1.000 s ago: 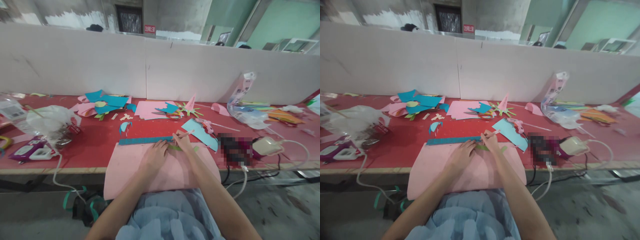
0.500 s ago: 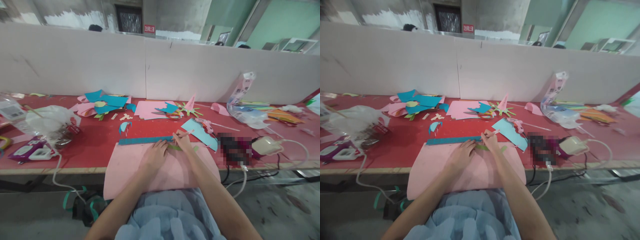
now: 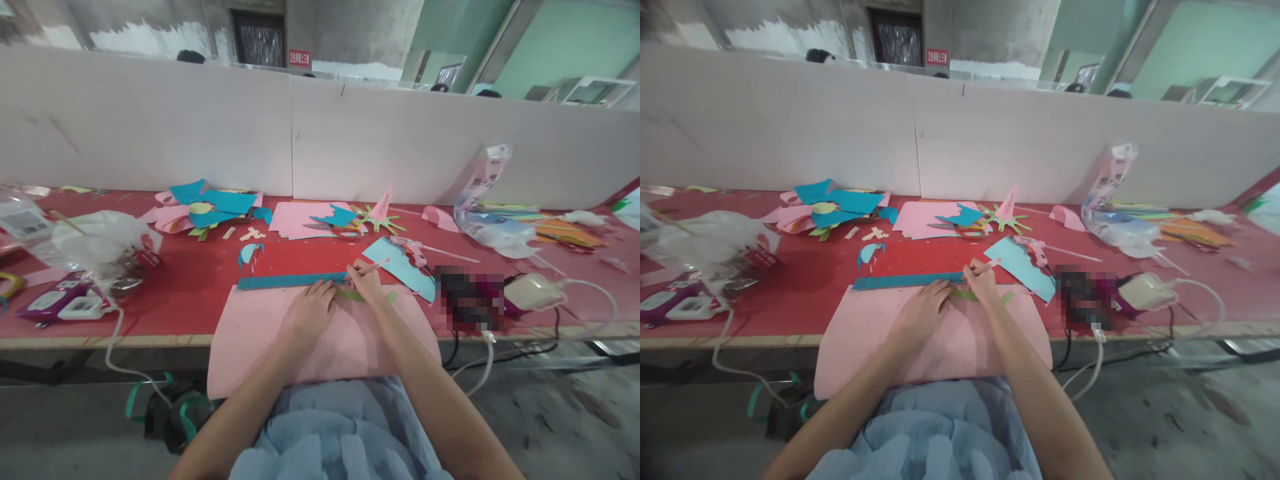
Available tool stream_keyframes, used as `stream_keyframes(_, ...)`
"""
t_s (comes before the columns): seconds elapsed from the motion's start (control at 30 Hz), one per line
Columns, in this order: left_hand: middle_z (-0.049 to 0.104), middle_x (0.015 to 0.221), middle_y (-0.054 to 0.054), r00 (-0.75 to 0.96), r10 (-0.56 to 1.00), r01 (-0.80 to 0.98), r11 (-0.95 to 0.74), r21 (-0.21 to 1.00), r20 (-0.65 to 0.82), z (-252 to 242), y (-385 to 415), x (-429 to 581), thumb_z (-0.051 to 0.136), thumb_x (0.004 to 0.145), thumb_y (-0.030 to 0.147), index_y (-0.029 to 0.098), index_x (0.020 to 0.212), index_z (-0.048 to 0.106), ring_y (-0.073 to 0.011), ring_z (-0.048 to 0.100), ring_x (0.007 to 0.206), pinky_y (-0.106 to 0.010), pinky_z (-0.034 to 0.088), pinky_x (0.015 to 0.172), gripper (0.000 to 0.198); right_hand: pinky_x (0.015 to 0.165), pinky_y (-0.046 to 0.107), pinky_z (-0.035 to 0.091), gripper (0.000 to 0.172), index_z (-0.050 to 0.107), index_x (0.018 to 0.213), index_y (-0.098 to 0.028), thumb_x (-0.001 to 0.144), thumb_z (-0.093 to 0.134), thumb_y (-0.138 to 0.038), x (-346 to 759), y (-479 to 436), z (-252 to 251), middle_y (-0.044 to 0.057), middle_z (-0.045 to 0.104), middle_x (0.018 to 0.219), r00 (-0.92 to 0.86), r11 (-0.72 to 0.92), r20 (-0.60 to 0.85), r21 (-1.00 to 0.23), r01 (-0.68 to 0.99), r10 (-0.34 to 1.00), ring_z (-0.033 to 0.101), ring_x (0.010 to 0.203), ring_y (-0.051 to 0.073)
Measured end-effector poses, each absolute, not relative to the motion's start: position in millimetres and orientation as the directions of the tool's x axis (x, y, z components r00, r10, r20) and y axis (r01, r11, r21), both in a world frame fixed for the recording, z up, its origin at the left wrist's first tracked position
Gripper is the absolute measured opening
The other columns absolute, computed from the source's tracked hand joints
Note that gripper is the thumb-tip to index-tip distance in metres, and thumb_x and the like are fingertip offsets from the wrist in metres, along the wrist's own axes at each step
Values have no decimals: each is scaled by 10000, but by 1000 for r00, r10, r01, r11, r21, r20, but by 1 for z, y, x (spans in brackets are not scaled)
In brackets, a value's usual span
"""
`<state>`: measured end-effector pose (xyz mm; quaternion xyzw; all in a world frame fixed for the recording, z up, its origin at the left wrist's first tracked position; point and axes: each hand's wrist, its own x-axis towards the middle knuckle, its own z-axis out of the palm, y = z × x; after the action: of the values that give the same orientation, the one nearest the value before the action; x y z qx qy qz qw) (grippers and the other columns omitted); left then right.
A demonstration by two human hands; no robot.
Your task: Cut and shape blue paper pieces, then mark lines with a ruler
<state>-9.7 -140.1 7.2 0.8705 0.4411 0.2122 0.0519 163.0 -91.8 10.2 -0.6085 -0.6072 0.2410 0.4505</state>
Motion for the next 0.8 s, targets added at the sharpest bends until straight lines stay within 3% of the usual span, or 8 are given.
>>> stream_keyframes(0.33, 524, 1351, -57, 512, 801, 751, -593, 289, 311, 6, -140, -10, 417, 910, 178, 157, 1227, 559, -212, 423, 1285, -366, 317, 1102, 348, 512, 240, 414, 250, 352, 575, -254, 765, 470, -368, 165, -88, 5, -48, 447, 389, 235, 123, 265, -865, 486, 935, 581, 540, 169)
stream_keyframes(0.8, 525, 1350, -58, 512, 807, 756, -586, 294, 294, 10, -141, -9, 415, 911, 178, 157, 1229, 559, -210, 428, 1282, -362, 318, 1099, 349, 503, 232, 414, 278, 356, 570, -248, 774, 486, -386, 166, -86, 2, -51, 471, 395, 214, 156, 299, -848, 506, 930, 584, 518, 158)
